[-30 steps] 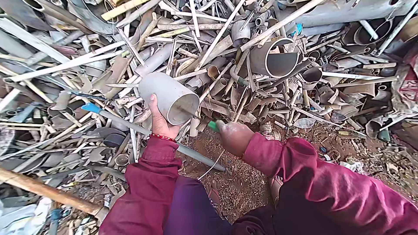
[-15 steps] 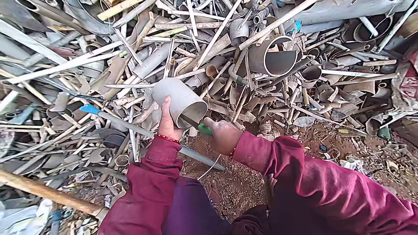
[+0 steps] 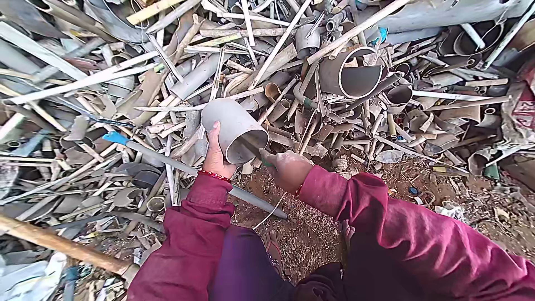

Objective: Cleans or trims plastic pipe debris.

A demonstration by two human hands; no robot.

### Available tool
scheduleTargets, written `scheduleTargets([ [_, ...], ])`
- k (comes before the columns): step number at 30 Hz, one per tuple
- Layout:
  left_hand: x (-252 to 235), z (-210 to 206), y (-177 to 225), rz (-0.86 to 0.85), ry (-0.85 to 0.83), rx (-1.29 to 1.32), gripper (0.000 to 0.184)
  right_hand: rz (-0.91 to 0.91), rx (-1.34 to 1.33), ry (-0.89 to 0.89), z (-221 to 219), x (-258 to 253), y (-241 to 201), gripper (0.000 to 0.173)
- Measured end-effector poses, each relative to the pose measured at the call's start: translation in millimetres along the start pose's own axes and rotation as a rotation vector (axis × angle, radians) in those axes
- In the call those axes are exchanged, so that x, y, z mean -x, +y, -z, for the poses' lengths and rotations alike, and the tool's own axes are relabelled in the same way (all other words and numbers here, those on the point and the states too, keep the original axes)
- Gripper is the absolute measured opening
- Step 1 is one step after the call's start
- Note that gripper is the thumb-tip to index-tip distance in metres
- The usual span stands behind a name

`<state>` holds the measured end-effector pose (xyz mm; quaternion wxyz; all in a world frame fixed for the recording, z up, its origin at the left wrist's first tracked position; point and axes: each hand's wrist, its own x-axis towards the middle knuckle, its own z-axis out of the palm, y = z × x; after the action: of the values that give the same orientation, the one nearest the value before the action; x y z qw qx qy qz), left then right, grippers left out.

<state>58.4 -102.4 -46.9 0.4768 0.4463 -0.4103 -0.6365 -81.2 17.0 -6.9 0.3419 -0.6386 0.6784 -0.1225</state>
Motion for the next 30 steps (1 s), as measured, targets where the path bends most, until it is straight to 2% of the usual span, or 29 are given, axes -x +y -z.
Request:
scheduleTargets([
  [2, -1, 1, 0, 0.014, -0.01, 0.0, 0.06, -0.034, 0.018, 0.025, -1, -1, 0, 0.068],
  [6, -1, 1, -1, 0.028, 0.022, 0.002, 0.058, 0.015, -0.063, 0.002, 1, 2, 4, 0.057],
  [9, -2, 5, 1, 0.007, -0.026, -0.005, 0.058, -0.033, -0.022, 0.003, 5, -4, 5, 0.067],
  [13, -1, 3, 1, 0.018, 0.007, -0.007, 0.057, 0.079, -0.176, -0.016, -3, -6, 10, 0.054],
  [15, 0, 4, 4, 0.018, 0.037, 0.005, 0.058, 0.016, 0.064, -0.023, 3, -5, 4, 0.068],
  [17, 0, 4, 4, 0.013, 0.038, -0.001, 0.058, -0.055, 0.197, 0.008, -1, -2, -1, 0.082],
  [21, -2, 5, 2, 0.013, 0.066, -0.039, 0.059, 0.113, 0.071, -0.078, -11, -1, 1, 0.063],
  [22, -3, 7, 2, 0.02, 0.079, -0.037, 0.059, 0.107, 0.072, -0.073, -10, 0, 1, 0.061],
  [26, -2, 8, 6, 0.028, 0.11, -0.03, 0.06, -0.052, 0.203, -0.047, -6, 5, -4, 0.079],
  [30, -3, 10, 5, 0.05, 0.125, -0.031, 0.06, 0.09, 0.074, -0.094, -15, -6, 7, 0.063],
])
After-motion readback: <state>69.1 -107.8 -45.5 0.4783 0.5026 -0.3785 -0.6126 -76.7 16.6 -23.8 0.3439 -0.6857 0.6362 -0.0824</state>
